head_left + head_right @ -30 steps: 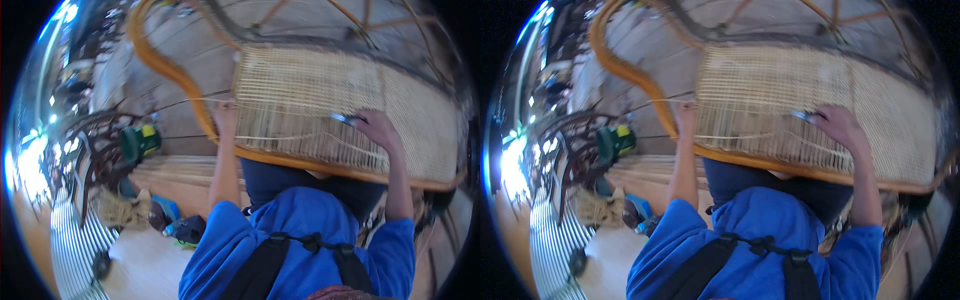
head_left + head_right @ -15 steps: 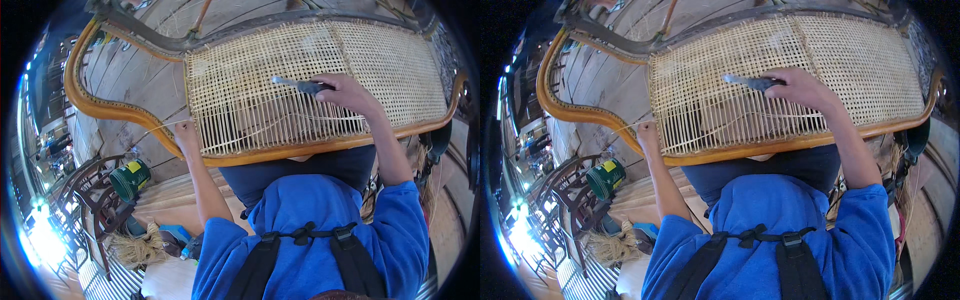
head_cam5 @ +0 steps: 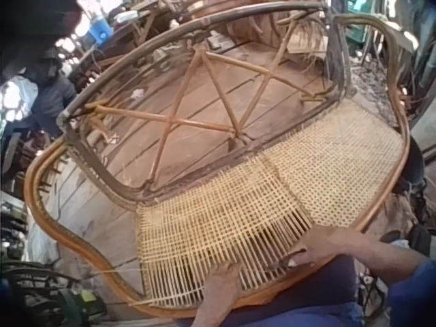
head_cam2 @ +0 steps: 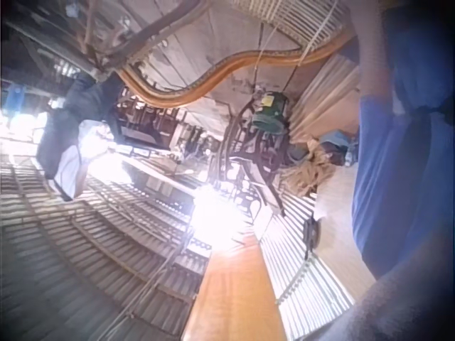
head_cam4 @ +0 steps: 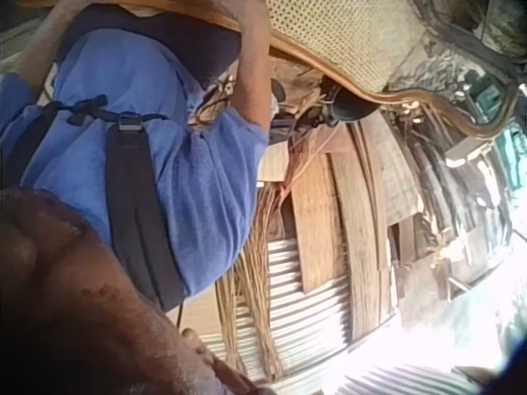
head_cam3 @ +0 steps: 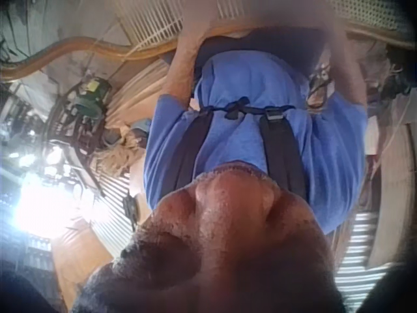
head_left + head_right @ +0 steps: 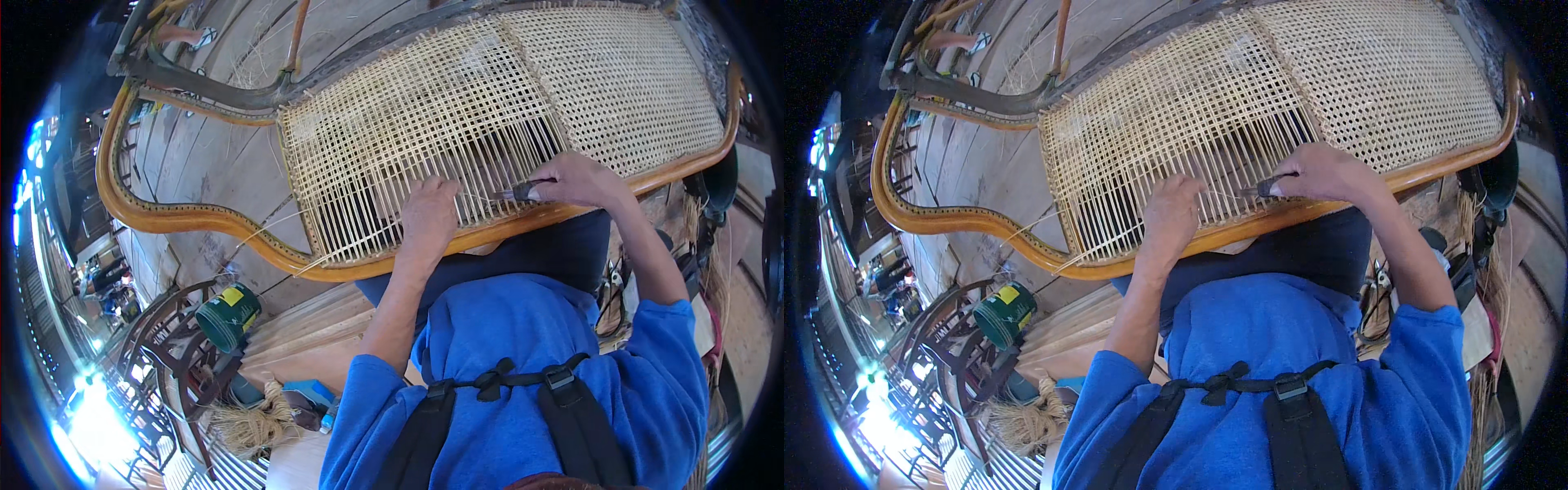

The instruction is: Repairing and weaving the rattan seat of a wooden bench using a knife, hammer, and punch.

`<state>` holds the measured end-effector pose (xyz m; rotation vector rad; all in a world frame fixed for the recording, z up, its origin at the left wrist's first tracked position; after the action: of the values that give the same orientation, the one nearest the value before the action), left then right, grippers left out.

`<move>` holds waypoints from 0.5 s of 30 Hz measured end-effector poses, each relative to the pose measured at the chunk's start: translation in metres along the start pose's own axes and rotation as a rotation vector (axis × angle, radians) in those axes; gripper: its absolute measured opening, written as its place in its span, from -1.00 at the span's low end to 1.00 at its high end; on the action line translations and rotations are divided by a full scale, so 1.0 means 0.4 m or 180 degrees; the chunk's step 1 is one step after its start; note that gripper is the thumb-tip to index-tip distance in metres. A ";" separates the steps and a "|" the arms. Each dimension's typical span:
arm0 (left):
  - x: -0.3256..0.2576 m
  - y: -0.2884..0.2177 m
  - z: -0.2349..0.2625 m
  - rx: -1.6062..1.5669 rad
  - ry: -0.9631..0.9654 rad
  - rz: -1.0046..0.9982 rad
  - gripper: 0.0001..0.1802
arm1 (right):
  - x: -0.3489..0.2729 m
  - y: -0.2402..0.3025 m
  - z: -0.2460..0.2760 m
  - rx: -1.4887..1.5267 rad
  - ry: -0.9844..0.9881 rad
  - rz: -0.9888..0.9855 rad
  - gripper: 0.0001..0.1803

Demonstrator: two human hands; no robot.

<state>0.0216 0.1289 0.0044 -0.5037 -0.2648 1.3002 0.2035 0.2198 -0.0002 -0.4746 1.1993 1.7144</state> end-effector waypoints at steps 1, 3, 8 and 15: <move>-0.006 0.000 0.008 0.0028 0.0004 0.0007 -0.75 | -0.002 0.001 0.002 0.0138 0.0072 0.0072 -0.70; -0.019 -0.021 -0.004 -0.0252 0.0371 -0.0215 -0.79 | 0.000 -0.015 0.015 0.0538 -0.0041 -0.0136 -0.70; -0.038 -0.046 0.005 -0.0514 0.0564 -0.0249 -0.79 | -0.008 0.020 0.032 0.0259 -0.0038 0.0332 -0.69; -0.024 -0.043 -0.012 -0.0461 0.0993 -0.0191 -0.75 | 0.025 0.045 0.104 -0.0682 0.0500 0.0057 -0.72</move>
<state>0.0361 0.1155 0.0098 -0.8065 -0.1127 1.1301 0.1916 0.2598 0.0199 -0.7418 1.1365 1.8582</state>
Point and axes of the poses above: each hand's wrist, its own x-axis towards the middle knuckle, its own z-axis out of the back of the hand, y = z × x, the point moved 8 cm from there along x, towards the middle knuckle, and after that the axes turned 13 degrees about -z, right-handed, at the moved point
